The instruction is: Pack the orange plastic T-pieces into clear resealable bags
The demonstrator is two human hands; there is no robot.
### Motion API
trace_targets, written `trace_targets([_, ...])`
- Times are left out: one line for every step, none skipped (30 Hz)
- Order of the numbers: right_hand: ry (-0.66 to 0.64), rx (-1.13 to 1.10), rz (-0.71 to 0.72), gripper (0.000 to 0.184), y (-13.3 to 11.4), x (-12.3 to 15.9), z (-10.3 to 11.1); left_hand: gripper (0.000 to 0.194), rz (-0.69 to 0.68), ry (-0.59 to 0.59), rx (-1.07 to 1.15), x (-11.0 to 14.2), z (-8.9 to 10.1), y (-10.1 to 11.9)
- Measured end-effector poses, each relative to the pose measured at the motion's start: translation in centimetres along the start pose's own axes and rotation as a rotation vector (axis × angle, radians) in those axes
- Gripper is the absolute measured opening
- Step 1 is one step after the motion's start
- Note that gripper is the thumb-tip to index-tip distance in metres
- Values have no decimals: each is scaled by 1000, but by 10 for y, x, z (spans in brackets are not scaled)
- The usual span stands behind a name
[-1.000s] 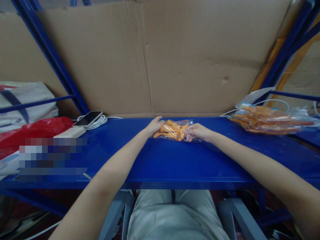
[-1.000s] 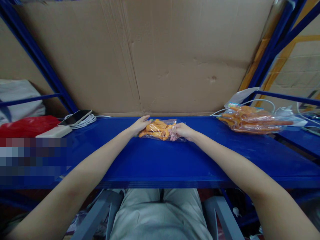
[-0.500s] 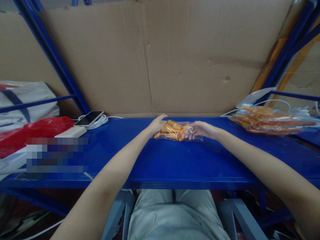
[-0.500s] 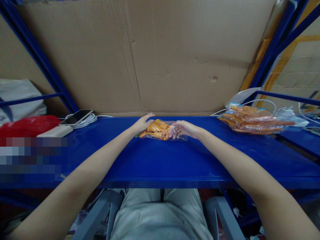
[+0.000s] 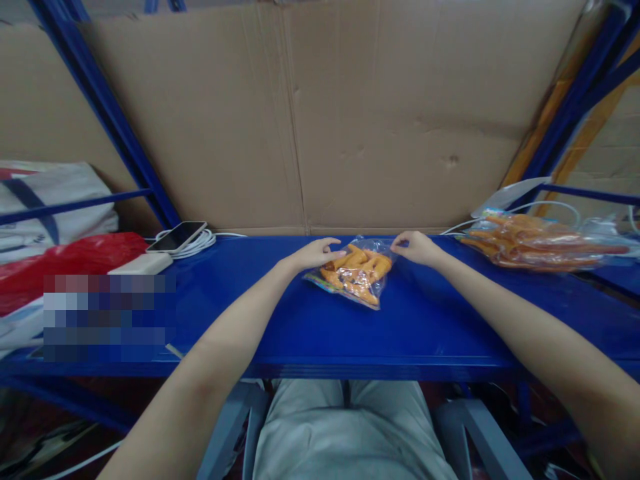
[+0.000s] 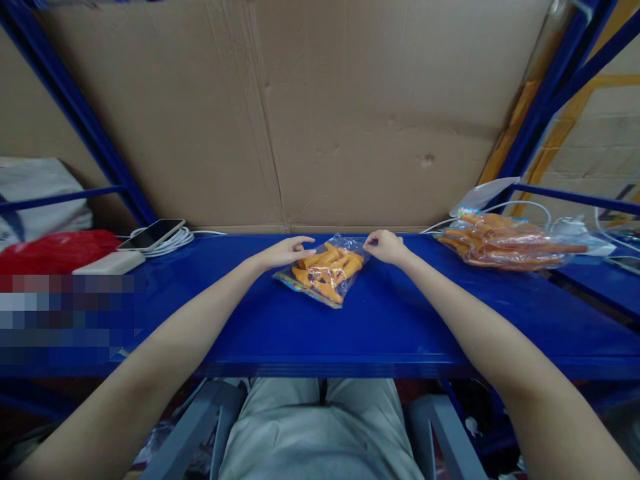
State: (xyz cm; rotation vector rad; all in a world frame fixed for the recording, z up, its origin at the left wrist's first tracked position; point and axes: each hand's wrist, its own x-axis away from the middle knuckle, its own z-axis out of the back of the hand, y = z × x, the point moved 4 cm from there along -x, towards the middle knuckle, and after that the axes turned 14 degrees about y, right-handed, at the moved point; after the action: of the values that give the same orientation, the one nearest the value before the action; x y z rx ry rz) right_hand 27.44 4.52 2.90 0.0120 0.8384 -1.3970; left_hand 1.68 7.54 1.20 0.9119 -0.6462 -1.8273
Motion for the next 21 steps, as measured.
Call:
trace_targets([72,58,-12,9,5,-2,1,42,5,20,3,0,-2,3])
trace_targets([129,96,-30,12,10,-4,2,37,26,20,14,1,-4,6])
trace_targets([165,118,-55,15,15,-5,2,36,59,10,26,1,-6,7])
trace_targets([170,122,-83,19,19,-5,1,37,100,-1,36,1,-9,8])
trace_targets([148,112,-115,25,22,-5,-1,36,140,-1,44,2,-11,8])
trace_targets([109,87,-148,31,24,-4,-4,35,173,19,52,2,-12,7])
trace_targets([64,49,-180,37,24,-3,-8,33,196,53,62,2,-13,7])
trace_targets([21,-1,-214,41,23,-1,-11,35,210,90,75,3,-14,6])
trace_targets([-11,-59,-252,43,21,1,-14,39,217,117,88,3,-16,5])
trace_targets([-30,-121,-289,42,19,3,-17,44,219,131,100,4,-17,5])
trace_targets([-36,-175,-329,39,15,5,-19,48,220,133,107,4,-19,5])
trace_targets([-35,-221,-368,36,12,7,-20,50,223,129,111,5,-21,4])
trace_targets([-30,-254,-406,32,8,9,-21,51,228,123,113,5,-23,4])
trace_targets([-22,-277,-441,28,5,11,-21,51,234,122,117,5,-24,4])
trace_targets([-13,-293,-470,24,3,12,-20,51,240,126,124,6,-25,4])
trace_targets([-7,-306,-495,21,1,13,-20,51,244,134,135,5,-26,3])
trace_targets([-4,-322,-516,18,0,14,-20,50,247,145,149,5,-27,3])
trace_targets([1,-342,-531,17,0,14,-20,49,249,158,166,4,-28,2])
trace_targets([9,-370,-540,16,-1,15,-20,47,251,174,184,4,-28,1])
trace_targets([19,-414,-549,16,-1,15,-21,45,257,192,205,3,-28,0])
trace_targets([28,-476,-560,17,-1,15,-23,43,268,211,229,2,-28,-1])
